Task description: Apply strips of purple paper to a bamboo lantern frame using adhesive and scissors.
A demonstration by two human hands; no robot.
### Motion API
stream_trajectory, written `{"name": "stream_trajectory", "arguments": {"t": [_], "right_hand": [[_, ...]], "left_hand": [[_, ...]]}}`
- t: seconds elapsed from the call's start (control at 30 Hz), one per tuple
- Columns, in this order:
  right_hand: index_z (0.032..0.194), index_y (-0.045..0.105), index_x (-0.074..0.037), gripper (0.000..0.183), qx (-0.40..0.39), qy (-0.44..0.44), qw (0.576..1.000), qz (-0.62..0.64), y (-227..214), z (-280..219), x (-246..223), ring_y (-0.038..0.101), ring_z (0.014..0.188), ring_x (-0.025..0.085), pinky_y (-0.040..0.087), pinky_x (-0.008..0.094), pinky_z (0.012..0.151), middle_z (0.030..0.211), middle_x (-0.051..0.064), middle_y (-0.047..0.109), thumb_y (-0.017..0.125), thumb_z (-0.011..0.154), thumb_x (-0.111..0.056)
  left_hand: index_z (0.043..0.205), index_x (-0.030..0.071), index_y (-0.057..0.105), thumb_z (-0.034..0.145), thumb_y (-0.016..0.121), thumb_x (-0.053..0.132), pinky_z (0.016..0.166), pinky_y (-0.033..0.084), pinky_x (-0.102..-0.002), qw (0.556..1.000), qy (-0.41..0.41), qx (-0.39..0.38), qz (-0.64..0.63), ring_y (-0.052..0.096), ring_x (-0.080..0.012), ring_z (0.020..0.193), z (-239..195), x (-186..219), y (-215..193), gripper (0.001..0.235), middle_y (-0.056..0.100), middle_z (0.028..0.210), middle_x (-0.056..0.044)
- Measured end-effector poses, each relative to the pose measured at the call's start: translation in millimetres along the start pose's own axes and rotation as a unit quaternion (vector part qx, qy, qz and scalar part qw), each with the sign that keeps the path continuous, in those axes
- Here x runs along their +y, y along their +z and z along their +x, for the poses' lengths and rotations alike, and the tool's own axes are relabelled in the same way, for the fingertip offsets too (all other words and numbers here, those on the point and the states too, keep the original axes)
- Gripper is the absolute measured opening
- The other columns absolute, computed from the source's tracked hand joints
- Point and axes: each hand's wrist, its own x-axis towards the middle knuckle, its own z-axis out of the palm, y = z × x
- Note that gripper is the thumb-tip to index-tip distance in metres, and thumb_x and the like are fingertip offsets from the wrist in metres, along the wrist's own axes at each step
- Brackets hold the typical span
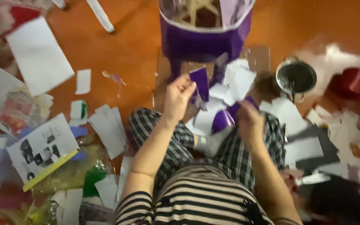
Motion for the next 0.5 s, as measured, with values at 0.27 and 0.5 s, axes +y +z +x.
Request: {"name": "stream_trajectory", "arguments": {"t": [0.27,0.5], "right_hand": [[0.127,0.074,-0.01,0.029,0.087,0.161,0.912,-0.367,-119.0,13.2,220.9,0.069,0.093,0.044,0.054,0.055,0.079,0.102,0.024,0.072,0.062,0.103,0.0],[0.135,0.071,-0.005,0.039,0.012,-0.018,0.962,-0.271,-86.0,66.5,27.8,0.061,0.136,0.037,0.055,0.043,0.114,0.143,0.023,0.061,0.078,0.098,0.007]], "left_hand": [[0.133,0.0,0.07,0.107,0.059,-0.001,0.082,0.056,-0.022,0.995,0.013,-0.001,0.099,0.067,-0.0086,0.092,-18.1,7.1,-18.8,0.027,0.074,0.111,-0.005],[0.154,0.007,0.05,0.102,0.062,-0.006,0.086,0.055,-0.023,0.993,-0.064,-0.078,0.054,0.066,-0.0097,0.097,-17.8,13.9,-19.9,0.055,0.071,0.11,-0.004]]}}
